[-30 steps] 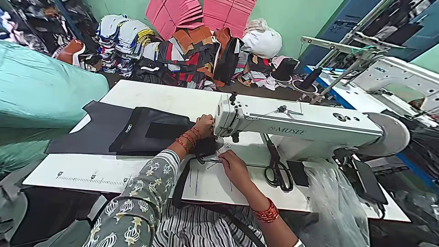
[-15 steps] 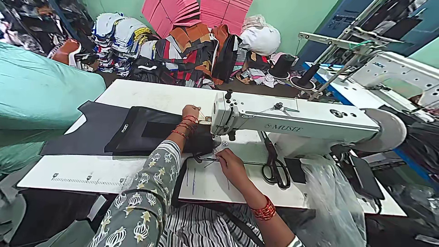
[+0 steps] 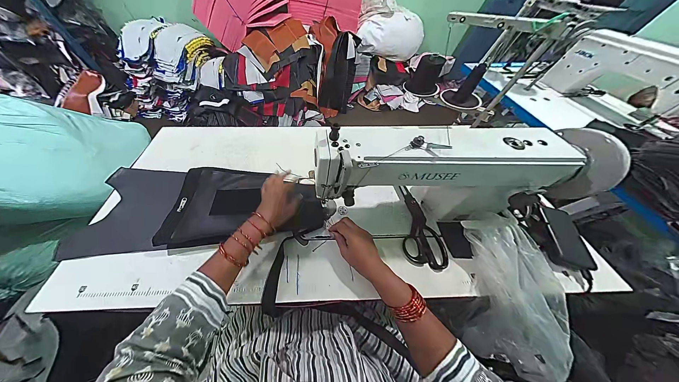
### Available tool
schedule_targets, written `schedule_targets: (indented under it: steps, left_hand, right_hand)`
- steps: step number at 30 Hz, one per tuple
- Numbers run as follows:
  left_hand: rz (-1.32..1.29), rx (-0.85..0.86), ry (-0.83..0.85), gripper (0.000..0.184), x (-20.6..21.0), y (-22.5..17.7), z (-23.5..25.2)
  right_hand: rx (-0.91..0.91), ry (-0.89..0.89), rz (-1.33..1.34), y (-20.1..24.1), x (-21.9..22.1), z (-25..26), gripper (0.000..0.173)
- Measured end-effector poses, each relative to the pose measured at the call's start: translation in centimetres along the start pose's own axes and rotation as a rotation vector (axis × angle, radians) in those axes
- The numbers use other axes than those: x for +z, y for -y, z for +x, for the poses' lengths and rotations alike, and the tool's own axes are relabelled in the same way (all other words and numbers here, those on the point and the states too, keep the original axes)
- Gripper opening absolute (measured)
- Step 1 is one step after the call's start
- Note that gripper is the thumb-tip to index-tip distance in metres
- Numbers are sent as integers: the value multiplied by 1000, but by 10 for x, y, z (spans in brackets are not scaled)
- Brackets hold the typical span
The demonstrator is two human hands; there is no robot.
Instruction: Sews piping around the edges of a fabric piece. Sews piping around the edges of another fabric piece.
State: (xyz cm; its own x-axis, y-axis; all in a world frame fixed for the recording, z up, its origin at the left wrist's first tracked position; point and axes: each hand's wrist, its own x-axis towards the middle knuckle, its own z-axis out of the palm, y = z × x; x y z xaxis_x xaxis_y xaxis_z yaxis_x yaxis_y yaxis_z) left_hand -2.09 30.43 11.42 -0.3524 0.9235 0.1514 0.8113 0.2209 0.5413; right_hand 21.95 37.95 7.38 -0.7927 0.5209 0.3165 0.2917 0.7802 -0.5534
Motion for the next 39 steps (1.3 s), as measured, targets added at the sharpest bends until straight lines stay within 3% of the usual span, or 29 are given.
schedule_targets:
  steps: [2, 4, 12, 31, 36, 39]
  left_hand:
    - [122, 0, 318, 48, 15, -19, -17]
    - [214, -19, 391, 53, 28, -26, -25]
    - [217, -5, 389, 56, 37, -35, -26]
    - [237, 6, 383, 57, 36, -30, -20]
    - [120, 146, 214, 53, 42, -23, -29]
    - [114, 205, 218, 48, 44, -21, -30]
  right_hand:
    - [7, 7, -3, 0, 0, 0, 19]
    - [11, 8, -8, 0, 0, 0, 19]
    - [53, 15, 5, 2, -3, 0, 19]
    - [-38, 23, -129, 7, 0, -1, 19]
    - [-115, 34, -227, 10, 3, -2, 19]
    - [-129, 35, -233, 10, 4, -2, 19]
